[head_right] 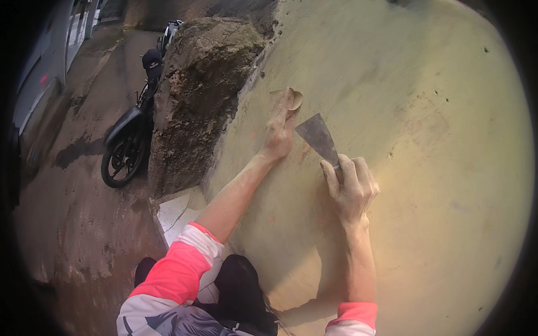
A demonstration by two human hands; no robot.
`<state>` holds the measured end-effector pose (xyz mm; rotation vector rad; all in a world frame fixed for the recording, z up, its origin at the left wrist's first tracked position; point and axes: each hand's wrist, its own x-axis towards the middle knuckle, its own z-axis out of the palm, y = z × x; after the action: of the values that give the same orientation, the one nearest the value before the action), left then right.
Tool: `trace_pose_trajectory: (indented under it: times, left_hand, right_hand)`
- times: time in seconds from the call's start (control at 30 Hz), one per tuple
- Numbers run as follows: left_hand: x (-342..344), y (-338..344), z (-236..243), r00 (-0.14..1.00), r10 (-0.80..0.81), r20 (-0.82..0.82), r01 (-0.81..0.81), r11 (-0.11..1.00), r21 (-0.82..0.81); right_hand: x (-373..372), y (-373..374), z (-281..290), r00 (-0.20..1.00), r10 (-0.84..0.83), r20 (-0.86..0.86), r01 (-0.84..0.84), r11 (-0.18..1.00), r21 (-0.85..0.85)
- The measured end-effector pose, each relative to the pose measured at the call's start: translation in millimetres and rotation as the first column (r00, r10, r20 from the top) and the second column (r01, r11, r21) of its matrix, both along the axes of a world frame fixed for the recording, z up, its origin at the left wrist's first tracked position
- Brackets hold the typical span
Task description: The person smooths a freshly plastered wall using a sanding block in the left hand and a trowel in the right hand. The person works on the lower section of the wall, moving the tools back and forth to even the surface.
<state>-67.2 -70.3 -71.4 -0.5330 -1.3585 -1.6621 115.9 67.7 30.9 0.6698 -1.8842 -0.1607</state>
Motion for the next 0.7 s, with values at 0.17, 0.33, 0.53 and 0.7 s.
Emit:
trace_pose_trajectory:
  times: [0.17, 0.33, 0.53, 0.7]
  left_hand:
    - [5.8, 5.4, 9.4, 0.995, 0.093, -0.044, -0.096, 0.993, -0.067]
    - [29.2, 23.2, 0.8, 0.993, 0.037, -0.114, -0.060, 0.977, -0.206]
    - [1.9, 4.3, 75.9, 0.984, 0.153, 0.096, -0.150, 0.988, -0.028]
    - [37.9, 30.6, 63.3, 0.973, 0.085, 0.217, -0.091, 0.996, 0.020]
  right_hand:
    - [2.9, -1.2, 12.2, 0.997, -0.045, 0.069, 0.037, 0.992, 0.124]
    - [16.3, 11.9, 49.2, 0.991, -0.022, 0.129, 0.009, 0.995, 0.097]
    - [16.3, 9.6, 63.7, 0.971, -0.005, 0.237, -0.025, 0.992, 0.125]
    - [12.2, -4.5, 137.5, 0.926, -0.022, 0.376, -0.006, 0.997, 0.073]
